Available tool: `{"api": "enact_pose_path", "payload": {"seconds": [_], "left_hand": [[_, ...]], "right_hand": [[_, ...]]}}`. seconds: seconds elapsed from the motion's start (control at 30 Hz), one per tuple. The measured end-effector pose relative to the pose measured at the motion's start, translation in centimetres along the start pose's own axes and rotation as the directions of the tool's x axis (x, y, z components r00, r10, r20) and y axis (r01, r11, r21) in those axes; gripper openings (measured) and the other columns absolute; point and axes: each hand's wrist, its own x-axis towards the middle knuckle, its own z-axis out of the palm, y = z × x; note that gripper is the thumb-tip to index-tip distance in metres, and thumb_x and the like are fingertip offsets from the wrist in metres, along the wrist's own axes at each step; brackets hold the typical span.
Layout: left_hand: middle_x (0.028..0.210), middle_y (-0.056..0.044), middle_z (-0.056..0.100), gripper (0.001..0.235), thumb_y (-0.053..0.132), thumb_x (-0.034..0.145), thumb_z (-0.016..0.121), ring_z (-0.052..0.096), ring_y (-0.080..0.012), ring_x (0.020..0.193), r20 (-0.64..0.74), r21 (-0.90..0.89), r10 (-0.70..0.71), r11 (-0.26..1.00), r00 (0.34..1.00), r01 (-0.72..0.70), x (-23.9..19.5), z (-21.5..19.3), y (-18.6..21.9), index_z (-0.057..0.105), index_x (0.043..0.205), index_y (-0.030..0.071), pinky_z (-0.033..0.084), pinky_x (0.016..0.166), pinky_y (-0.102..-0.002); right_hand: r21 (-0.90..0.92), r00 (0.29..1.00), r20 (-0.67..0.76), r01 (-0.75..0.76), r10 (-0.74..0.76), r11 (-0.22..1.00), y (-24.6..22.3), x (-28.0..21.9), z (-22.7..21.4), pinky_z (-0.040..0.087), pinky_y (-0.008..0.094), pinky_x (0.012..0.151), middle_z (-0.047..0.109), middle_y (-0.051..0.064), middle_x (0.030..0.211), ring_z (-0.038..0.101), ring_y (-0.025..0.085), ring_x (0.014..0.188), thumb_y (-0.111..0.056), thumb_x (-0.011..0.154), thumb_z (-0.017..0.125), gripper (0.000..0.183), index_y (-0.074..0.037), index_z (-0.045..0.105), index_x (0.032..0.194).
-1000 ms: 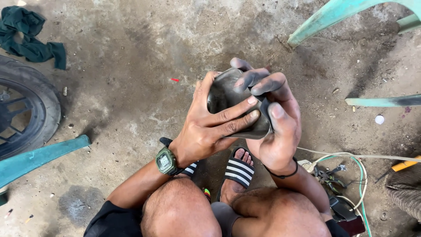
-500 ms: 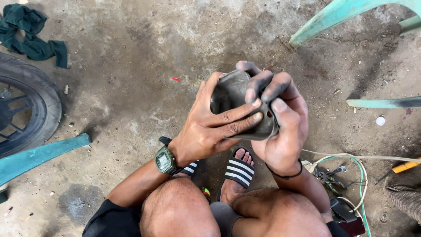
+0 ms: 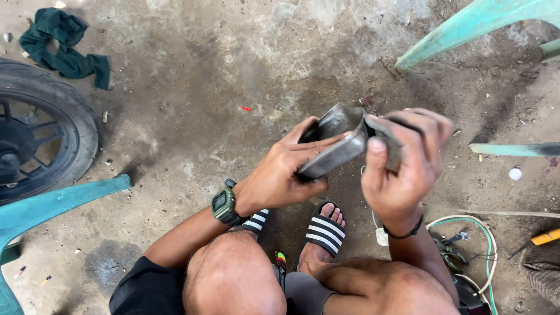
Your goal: The person holds a curved metal part and rubs its edges and surfaces with a small abrasive block. They rotate the part to work on different sides and then switch to a second, smaller metal piece, continuing to rub its edges and surfaces with the same block.
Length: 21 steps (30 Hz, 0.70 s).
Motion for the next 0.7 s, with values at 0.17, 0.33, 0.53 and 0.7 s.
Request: {"api": "enact_pose_path", "payload": {"seconds": [0.17,0.33,0.53,0.7], "left_hand": [[0.156,-0.003,0.053,0.069,0.0,0.086,0.076,0.063,-0.0306,0.139,-0.01,0.003,0.024,1.0,1.0,-0.023,0.3,-0.4,0.0,0.051,0.15,0.007,0.028,0.135,-0.061],[0.154,-0.002,0.056,0.073,-0.001,0.083,0.072,0.04,-0.0486,0.155,0.022,0.004,0.007,1.0,1.0,-0.008,0.0,-0.3,0.1,0.048,0.151,0.008,0.032,0.135,-0.053],[0.155,-0.025,0.054,0.077,0.002,0.077,0.07,0.037,-0.037,0.156,0.026,-0.032,-0.038,0.999,0.999,0.039,0.2,-0.3,0.8,0.048,0.15,0.01,0.039,0.126,-0.04],[0.168,-0.009,0.041,0.095,0.006,0.078,0.07,0.033,-0.0315,0.162,0.072,0.032,-0.056,0.998,0.996,0.054,0.6,0.0,1.2,0.027,0.162,0.013,0.03,0.136,-0.044]], "right_hand": [[-0.003,0.999,0.041,0.033,-0.033,0.999,-0.8,-0.2,-0.2,0.049,0.049,0.095,0.062,0.023,0.11,0.055,0.039,0.106,-0.026,0.108,0.054,0.037,0.008,0.067,0.112],[0.017,0.999,0.03,-0.018,0.017,1.0,-1.1,0.5,-0.9,0.048,0.048,0.103,0.072,0.018,0.113,0.06,0.039,0.108,-0.01,0.111,0.053,0.02,0.005,0.067,0.109],[0.071,0.996,0.079,-0.038,0.033,0.997,-1.0,0.5,-1.4,0.051,0.045,0.1,0.075,0.022,0.113,0.063,0.039,0.105,0.004,0.111,0.056,0.014,0.009,0.069,0.11],[0.181,0.999,0.051,-0.001,-0.008,0.984,-1.0,-0.9,-0.5,0.059,0.048,0.105,0.071,0.026,0.12,0.069,0.04,0.114,-0.002,0.106,0.053,0.022,0.013,0.064,0.119]]}}
